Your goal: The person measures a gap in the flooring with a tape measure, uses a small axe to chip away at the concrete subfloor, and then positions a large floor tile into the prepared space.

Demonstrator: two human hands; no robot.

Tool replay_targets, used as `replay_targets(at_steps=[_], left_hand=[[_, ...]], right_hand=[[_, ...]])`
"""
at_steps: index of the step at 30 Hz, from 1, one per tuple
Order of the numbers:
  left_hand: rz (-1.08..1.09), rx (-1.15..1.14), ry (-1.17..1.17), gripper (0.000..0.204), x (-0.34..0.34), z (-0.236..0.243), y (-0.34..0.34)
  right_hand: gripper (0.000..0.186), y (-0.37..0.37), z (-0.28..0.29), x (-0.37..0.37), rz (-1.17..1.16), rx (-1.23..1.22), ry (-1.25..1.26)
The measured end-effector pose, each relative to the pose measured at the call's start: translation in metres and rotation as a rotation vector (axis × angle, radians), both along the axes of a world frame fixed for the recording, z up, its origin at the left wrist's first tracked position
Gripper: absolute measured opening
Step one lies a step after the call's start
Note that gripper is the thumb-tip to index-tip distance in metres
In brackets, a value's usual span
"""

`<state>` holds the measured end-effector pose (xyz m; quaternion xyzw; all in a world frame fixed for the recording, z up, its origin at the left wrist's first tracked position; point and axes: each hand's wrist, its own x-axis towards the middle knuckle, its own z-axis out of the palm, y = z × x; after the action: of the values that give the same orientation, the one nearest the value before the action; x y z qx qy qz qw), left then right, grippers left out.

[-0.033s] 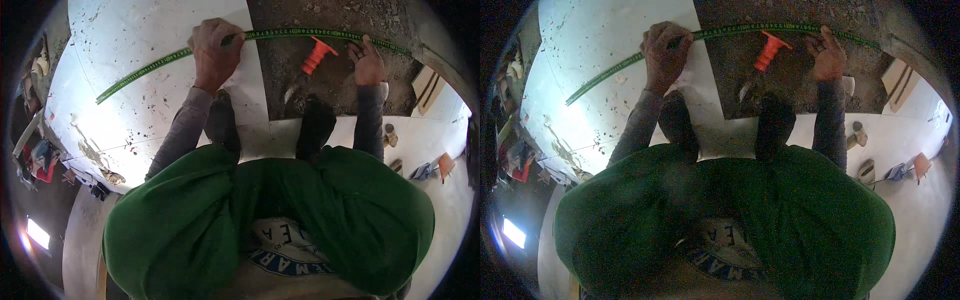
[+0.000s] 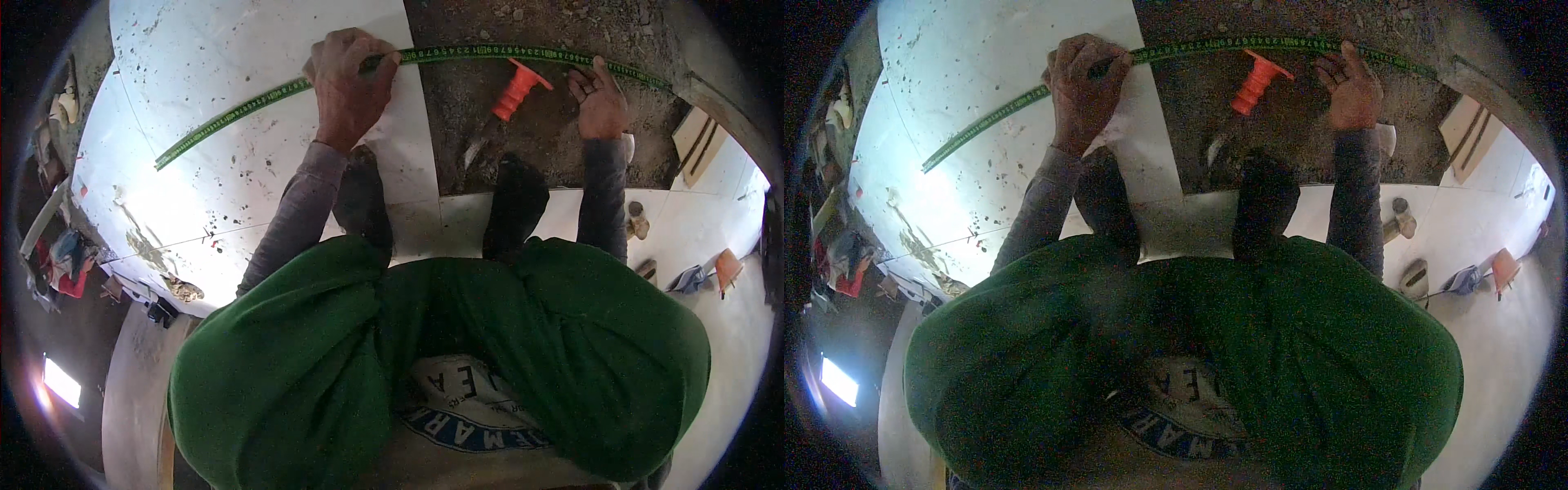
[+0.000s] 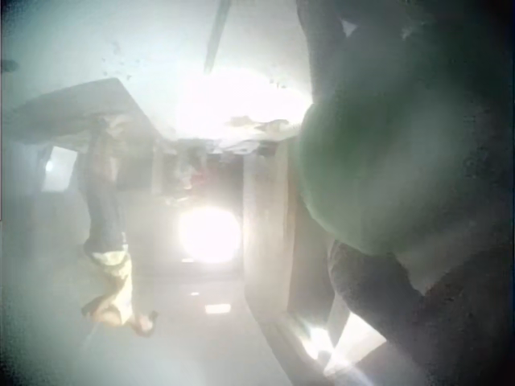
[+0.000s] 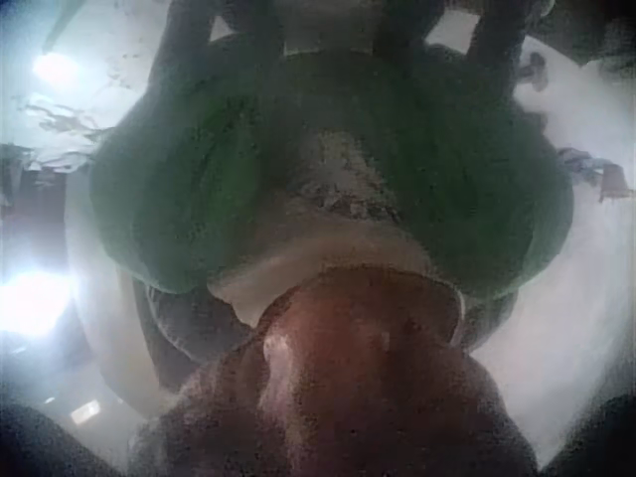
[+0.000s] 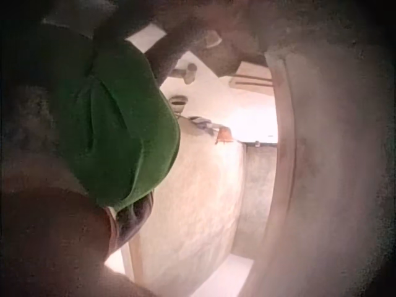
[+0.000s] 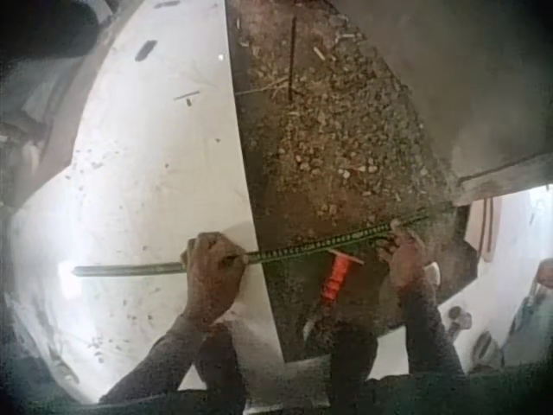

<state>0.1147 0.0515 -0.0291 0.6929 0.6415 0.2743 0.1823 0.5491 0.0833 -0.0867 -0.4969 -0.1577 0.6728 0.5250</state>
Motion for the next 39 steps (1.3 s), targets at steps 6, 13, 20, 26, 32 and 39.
replay_targets(at_steps=[6, 13, 20, 26, 32, 39], left_hand=[[0.038, -0.009, 0.045, 0.012, -0.003, -0.003, 0.0], [0.033, -0.047, 0.051, 0.013, -0.004, -0.001, -0.001], [0.02, -0.063, 0.064, 0.012, -0.005, 0.0, -0.001], [0.031, -0.043, 0.029, 0.015, -0.004, -0.001, -0.002], [0.11, -0.012, 0.058, 0.024, 0.003, -0.006, -0.003], [0.116, -0.012, 0.097, 0.029, 0.003, 0.004, 0.002]], right_hand=[[0.045, 0.007, 0.004, -0.007, -0.049, -0.097, -0.182], [0.044, 0.003, 0.013, -0.015, -0.044, -0.046, -0.171], [0.036, 0.005, 0.018, -0.017, -0.029, -0.072, -0.181], [0.063, 0.001, 0.007, -0.016, 0.012, -0.079, -0.298], [0.053, -0.001, 0.006, -0.025, -0.011, -0.105, -0.283], [0.043, 0.009, 0.023, -0.044, 0.057, -0.136, -0.402]])
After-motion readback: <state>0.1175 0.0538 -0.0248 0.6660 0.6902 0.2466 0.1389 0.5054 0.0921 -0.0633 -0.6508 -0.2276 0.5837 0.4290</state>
